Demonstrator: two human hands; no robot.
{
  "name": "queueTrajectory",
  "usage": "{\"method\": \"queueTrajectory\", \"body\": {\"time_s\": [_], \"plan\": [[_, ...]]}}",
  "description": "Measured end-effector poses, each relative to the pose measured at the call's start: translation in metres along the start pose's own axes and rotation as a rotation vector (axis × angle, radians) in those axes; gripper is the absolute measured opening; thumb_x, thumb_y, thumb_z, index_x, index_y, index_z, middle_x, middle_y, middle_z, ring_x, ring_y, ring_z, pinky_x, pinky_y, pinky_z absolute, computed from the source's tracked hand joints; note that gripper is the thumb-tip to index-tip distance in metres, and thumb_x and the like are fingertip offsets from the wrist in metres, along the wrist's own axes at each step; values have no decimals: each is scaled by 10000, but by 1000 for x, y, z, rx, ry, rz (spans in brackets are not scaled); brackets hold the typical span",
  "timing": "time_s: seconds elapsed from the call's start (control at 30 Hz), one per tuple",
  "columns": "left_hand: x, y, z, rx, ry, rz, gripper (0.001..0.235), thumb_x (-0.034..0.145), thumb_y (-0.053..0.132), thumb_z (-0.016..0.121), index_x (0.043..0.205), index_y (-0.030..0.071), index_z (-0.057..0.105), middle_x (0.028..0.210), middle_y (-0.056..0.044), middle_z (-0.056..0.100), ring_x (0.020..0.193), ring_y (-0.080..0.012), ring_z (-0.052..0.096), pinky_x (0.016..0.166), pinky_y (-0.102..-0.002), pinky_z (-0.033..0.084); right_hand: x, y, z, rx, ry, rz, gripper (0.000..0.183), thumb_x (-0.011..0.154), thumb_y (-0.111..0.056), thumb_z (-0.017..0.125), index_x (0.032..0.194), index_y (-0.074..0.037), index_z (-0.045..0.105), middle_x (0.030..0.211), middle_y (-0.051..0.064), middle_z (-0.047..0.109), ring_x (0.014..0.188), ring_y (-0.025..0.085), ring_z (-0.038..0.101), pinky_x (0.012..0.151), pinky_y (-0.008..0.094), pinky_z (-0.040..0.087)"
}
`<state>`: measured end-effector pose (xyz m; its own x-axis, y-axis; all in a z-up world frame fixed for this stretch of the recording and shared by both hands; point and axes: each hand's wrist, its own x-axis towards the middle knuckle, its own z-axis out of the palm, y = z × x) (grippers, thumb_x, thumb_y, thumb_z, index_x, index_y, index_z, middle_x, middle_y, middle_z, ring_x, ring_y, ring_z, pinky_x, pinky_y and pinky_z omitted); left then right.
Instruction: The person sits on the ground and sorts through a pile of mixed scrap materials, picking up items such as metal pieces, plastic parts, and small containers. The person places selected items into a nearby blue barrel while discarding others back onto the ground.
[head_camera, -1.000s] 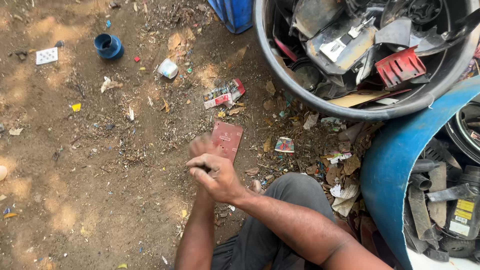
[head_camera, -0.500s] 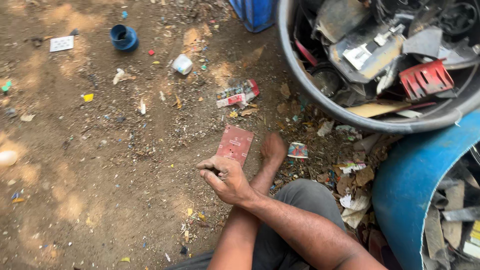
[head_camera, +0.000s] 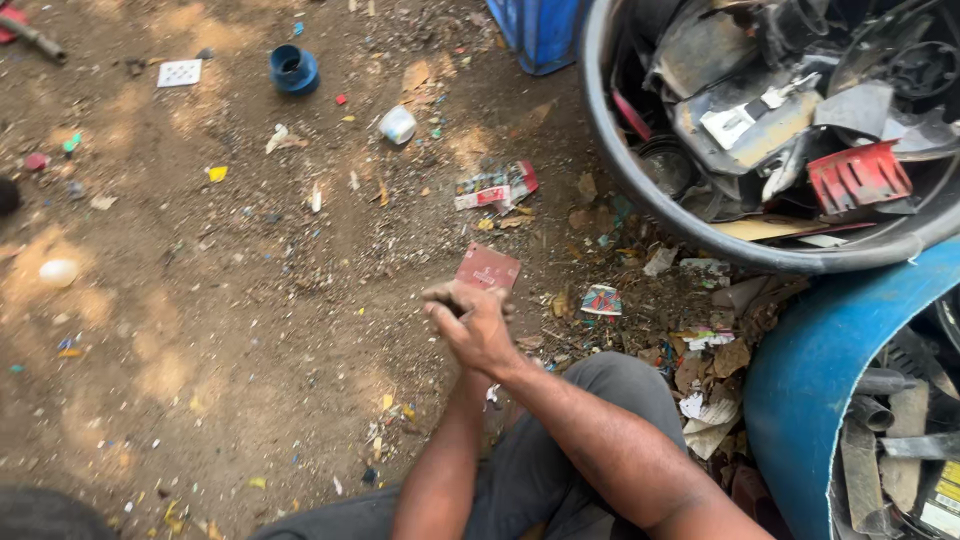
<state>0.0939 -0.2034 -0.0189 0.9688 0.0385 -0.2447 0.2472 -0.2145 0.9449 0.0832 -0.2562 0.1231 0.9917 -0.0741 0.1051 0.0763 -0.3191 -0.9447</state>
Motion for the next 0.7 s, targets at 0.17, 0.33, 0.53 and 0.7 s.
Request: {"method": "queueTrajectory", "body": {"time_s": [0.17,0.33,0.53,0.7], "plan": [[-58,2,-155,-475,229,-190,201,919,43,671,1051,-101,624,980,-206,757,813,-290,764,697,-382,670,5,34,24,-7,-20,162,270,912,-217,656,1107,-52,743,1060,131,756,970,228,733,885,426,584],[-105,-5,-274,-636,444,-241,177,853,7,596,1027,26,567,840,-133,662,650,-236,671,588,-391,618,10,102,86,-548,-300,-107,290,976,-189,551,1173,-64,724,1263,176,698,1151,344,656,1016,483,517],[-84,-22,-276,-740,412,-398,102,935,129,651,983,54,601,793,-65,605,641,-174,593,540,-331,543,124,182,68,-1028,-504,-245,464,964,-135,426,1406,-178,560,1590,87,377,1471,303,330,1224,458,245],[-75,-5,-272,-688,272,-348,129,954,163,631,954,37,603,788,-75,623,652,-170,618,553,-316,555,126,157,-47,-1414,-841,-86,487,1073,-280,374,1560,-254,365,1671,36,266,1488,243,303,1232,417,297]]}}
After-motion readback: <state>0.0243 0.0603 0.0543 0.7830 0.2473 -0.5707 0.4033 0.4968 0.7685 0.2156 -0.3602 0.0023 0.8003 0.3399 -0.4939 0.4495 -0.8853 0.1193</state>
